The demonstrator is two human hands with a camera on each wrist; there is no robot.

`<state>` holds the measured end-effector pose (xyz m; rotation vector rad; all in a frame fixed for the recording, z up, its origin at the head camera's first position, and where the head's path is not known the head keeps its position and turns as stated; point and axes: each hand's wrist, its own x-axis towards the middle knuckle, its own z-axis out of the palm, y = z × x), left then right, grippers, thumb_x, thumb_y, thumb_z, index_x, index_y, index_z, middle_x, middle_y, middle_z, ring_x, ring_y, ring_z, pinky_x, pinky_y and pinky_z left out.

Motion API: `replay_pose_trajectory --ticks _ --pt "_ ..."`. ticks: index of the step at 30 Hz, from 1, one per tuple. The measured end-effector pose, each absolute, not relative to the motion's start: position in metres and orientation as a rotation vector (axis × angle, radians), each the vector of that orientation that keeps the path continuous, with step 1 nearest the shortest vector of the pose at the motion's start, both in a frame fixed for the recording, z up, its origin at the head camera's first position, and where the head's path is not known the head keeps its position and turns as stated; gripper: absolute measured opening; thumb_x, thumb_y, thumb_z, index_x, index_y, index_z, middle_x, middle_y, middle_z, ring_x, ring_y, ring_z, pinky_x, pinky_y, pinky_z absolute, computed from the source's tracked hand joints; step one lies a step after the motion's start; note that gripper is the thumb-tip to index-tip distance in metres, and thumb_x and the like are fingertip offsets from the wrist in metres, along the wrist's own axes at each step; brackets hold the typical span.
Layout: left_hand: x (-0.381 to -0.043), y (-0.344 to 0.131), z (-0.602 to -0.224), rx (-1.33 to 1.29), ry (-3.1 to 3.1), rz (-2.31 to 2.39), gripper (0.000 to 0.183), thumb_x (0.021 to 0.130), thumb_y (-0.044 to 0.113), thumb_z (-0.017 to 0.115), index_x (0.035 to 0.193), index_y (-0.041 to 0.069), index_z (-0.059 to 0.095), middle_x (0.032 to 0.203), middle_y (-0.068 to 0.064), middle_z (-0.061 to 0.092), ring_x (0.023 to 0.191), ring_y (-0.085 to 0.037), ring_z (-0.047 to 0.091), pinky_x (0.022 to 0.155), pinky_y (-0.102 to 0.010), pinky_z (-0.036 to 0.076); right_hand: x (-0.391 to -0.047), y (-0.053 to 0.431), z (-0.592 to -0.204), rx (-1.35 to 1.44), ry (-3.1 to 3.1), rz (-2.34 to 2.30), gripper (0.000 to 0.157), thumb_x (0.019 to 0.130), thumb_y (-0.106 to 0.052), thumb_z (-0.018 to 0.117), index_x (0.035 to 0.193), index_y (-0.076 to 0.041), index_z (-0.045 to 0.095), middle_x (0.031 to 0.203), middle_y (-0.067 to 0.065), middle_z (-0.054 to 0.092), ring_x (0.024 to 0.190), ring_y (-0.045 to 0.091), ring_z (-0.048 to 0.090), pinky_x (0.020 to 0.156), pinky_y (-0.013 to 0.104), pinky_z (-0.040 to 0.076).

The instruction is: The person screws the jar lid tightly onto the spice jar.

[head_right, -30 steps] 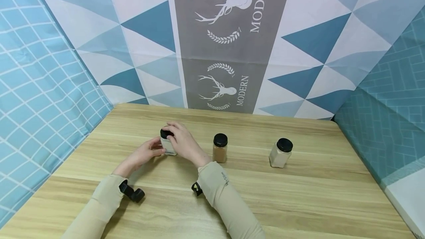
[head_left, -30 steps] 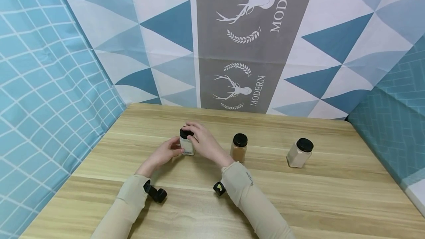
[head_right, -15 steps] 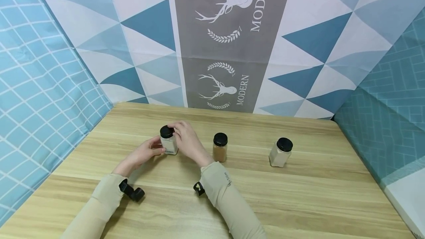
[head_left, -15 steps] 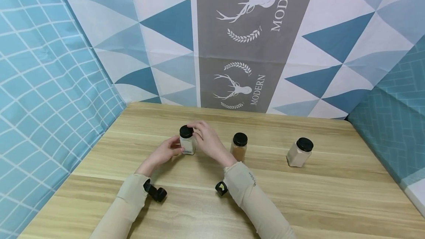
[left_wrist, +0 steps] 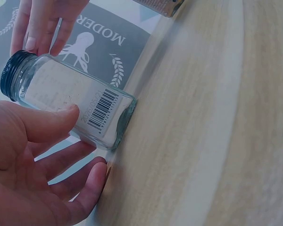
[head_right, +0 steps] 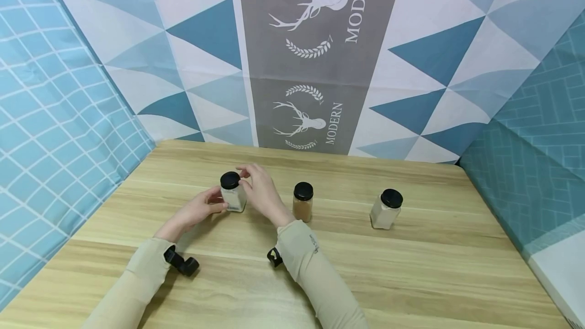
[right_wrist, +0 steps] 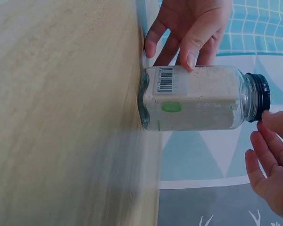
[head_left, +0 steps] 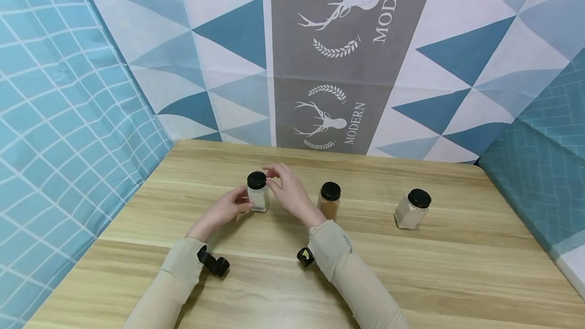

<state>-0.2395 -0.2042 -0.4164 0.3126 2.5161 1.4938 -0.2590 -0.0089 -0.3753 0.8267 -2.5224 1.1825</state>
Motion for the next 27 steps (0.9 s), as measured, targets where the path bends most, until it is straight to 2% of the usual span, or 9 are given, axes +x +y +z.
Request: replay_pose_trajectory --ticks 6,12,16,27 --pt "-0.2402 -0.2039 -0.4181 0.302 2.532 1.481 0.052 0.09 0.016 0.056 0.138 0.006 0.037 0.13 -0.02 0.047 0.12 -0.037 0.044 0.096 -0.047 0.04 -0.2612 -0.0077 -0.3758 0.84 -2.522 1.246 0.04 0.086 -0.017 0.063 0.123 -0.011 0.053 0.106 0.003 0.06 0.102 0.016 0.055 0.09 0.032 0.044" --pt "-0.2396 -0.2024 -0.4168 0.281 2.536 1.468 0.052 0.09 0.017 0.056 0.138 0.008 0.037 0.131 -0.018 0.047 0.12 -0.036 0.044 0.096 -0.047 0.04 -0.2625 -0.0118 -0.3785 0.932 -2.533 1.349 0.049 0.086 -0.019 0.063 0.129 -0.005 0.047 0.125 0.008 0.055 0.114 0.018 0.051 0.096 0.031 0.043" --pt "-0.239 -0.2027 -0.4171 0.283 2.533 1.463 0.052 0.09 0.017 0.055 0.138 0.008 0.037 0.132 -0.018 0.046 0.12 -0.036 0.043 0.095 -0.047 0.04 -0.2609 -0.0158 -0.3781 0.961 -2.596 1.346 0.051 0.089 -0.021 0.059 0.134 -0.007 0.042 0.134 0.006 0.048 0.12 0.019 0.048 0.099 0.031 0.04" --pt "-0.2397 -0.203 -0.4161 0.298 2.527 1.481 0.053 0.091 0.015 0.055 0.139 0.006 0.035 0.13 -0.02 0.046 0.119 -0.038 0.044 0.094 -0.046 0.041 -0.2589 -0.0112 -0.3769 0.95 -2.616 1.348 0.047 0.091 -0.019 0.056 0.135 -0.015 0.041 0.135 0.001 0.048 0.12 0.019 0.047 0.102 0.033 0.037"
